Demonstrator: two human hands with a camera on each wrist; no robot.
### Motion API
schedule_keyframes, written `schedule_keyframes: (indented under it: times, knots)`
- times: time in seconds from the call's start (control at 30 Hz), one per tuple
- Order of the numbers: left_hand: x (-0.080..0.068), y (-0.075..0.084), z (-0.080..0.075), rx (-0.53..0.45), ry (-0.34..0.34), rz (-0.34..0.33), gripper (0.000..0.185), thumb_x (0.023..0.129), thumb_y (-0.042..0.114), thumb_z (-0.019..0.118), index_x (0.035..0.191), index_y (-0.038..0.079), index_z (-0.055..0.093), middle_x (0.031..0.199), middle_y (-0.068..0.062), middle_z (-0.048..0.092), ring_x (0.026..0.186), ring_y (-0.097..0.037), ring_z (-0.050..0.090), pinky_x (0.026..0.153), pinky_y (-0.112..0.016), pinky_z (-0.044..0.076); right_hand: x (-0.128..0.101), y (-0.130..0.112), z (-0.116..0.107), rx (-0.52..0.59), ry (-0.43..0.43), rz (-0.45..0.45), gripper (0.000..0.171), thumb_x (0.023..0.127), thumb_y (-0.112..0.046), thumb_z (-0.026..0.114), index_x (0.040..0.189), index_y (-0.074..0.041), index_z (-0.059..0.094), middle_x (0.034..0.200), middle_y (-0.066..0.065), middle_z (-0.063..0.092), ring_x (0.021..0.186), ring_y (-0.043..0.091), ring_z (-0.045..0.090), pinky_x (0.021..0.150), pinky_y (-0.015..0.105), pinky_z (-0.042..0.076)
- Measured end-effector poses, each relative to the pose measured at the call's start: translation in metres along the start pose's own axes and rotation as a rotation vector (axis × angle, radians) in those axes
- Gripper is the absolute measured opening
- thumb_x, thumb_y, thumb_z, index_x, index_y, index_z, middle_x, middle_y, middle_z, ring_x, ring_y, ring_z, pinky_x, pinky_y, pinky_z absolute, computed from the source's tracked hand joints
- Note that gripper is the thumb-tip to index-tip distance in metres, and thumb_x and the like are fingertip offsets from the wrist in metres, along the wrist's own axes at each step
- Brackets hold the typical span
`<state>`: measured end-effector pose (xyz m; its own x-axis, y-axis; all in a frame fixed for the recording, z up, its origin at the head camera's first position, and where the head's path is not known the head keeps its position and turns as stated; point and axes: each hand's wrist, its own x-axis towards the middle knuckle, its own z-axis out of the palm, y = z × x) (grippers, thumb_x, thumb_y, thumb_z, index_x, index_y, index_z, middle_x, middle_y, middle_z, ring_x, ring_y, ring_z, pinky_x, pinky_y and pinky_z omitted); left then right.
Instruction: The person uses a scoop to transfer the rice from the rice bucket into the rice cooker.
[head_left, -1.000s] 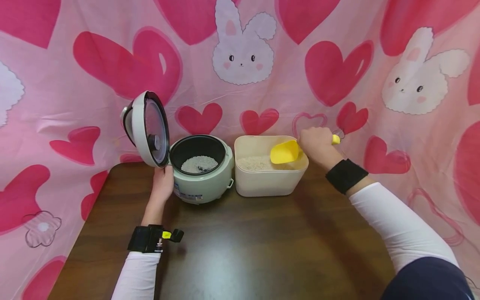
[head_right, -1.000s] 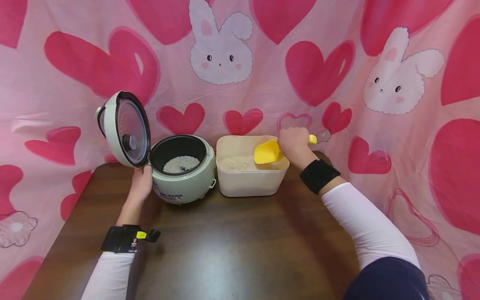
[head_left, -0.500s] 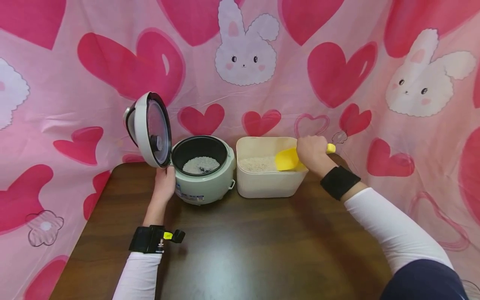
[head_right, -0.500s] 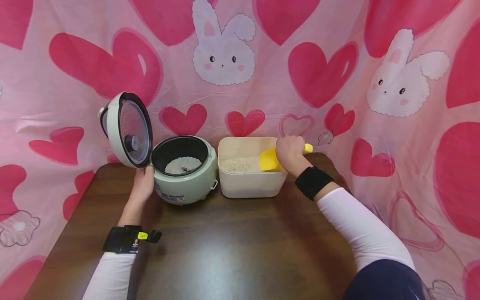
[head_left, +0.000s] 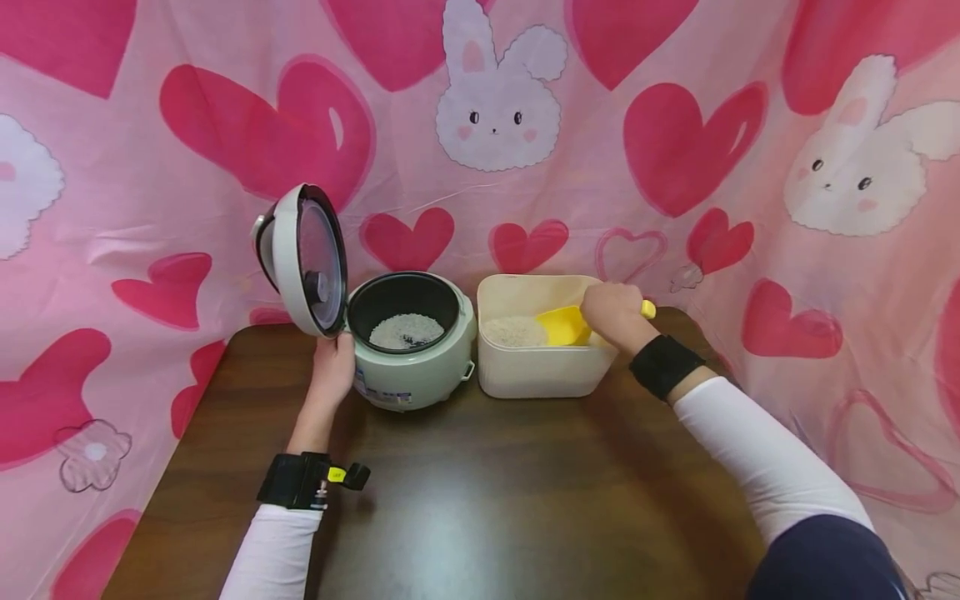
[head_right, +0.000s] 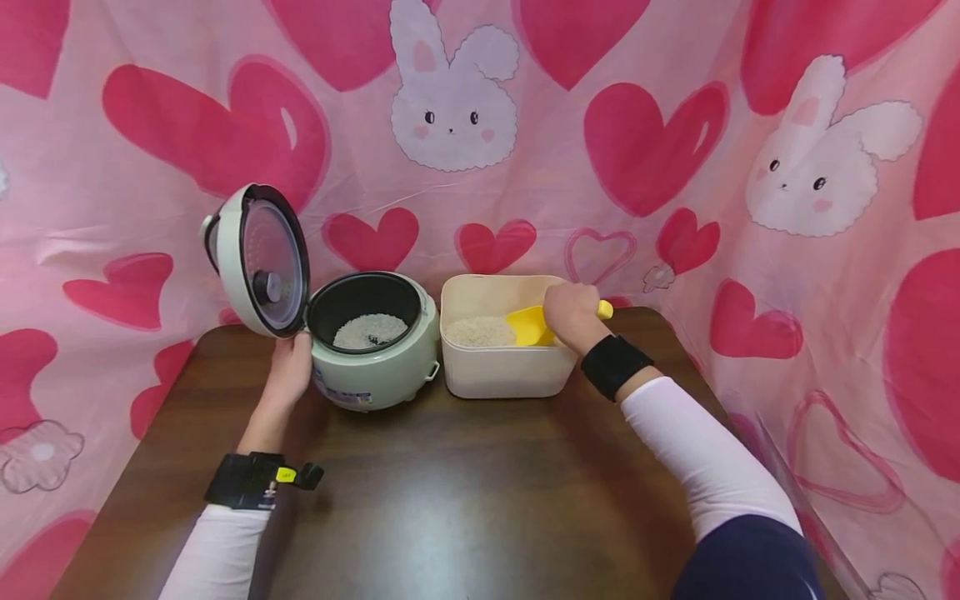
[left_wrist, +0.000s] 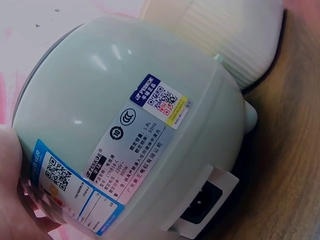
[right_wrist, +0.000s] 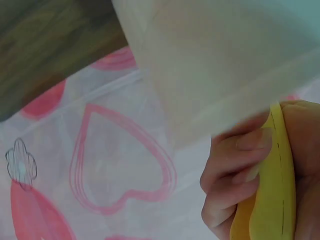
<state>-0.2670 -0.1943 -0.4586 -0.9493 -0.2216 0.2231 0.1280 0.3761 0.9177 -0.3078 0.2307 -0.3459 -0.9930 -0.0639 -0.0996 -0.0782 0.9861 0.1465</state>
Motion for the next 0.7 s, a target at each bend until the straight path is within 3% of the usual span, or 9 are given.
schedule_keyframes:
  times: [0.33, 0.57, 0.7]
  knots:
    - [0.002, -0.002, -0.001, -0.01, -0.004, 0.018, 0.052, 0.104, 0.02, 0.031, 0.146, -0.008, 0.045, 0.15, -0.029, 0.045, 0.14, -0.038, 0.042, 0.122, -0.05, 0.027, 0.013, -0.009, 0.013, 0.081, -0.023, -0.078, 0.019, 0.094, -0.021, 0.065, 0.086, -0.004, 0.07, 0.071, 0.01, 0.058, 0.074, 0.031, 0.056, 0.07, 0.045, 0.054]
    - [0.001, -0.003, -0.001, -0.009, -0.002, 0.016, 0.053, 0.104, 0.021, 0.032, 0.147, -0.008, 0.043, 0.152, -0.028, 0.045, 0.142, -0.038, 0.041, 0.123, -0.05, 0.026, 0.018, -0.014, 0.015, 0.001, -0.06, -0.203, 0.016, 0.087, -0.02, 0.072, 0.08, -0.008, 0.065, 0.068, 0.007, 0.055, 0.068, 0.026, 0.052, 0.066, 0.033, 0.047]
    - [0.001, -0.003, -0.001, -0.003, 0.001, -0.002, 0.054, 0.103, 0.02, 0.032, 0.148, -0.008, 0.042, 0.153, -0.029, 0.043, 0.144, -0.039, 0.039, 0.123, -0.05, 0.026, 0.021, -0.017, 0.018, 0.135, -0.113, -0.17, 0.021, 0.097, -0.024, 0.062, 0.086, -0.008, 0.067, 0.071, 0.007, 0.058, 0.068, 0.026, 0.054, 0.069, 0.033, 0.047]
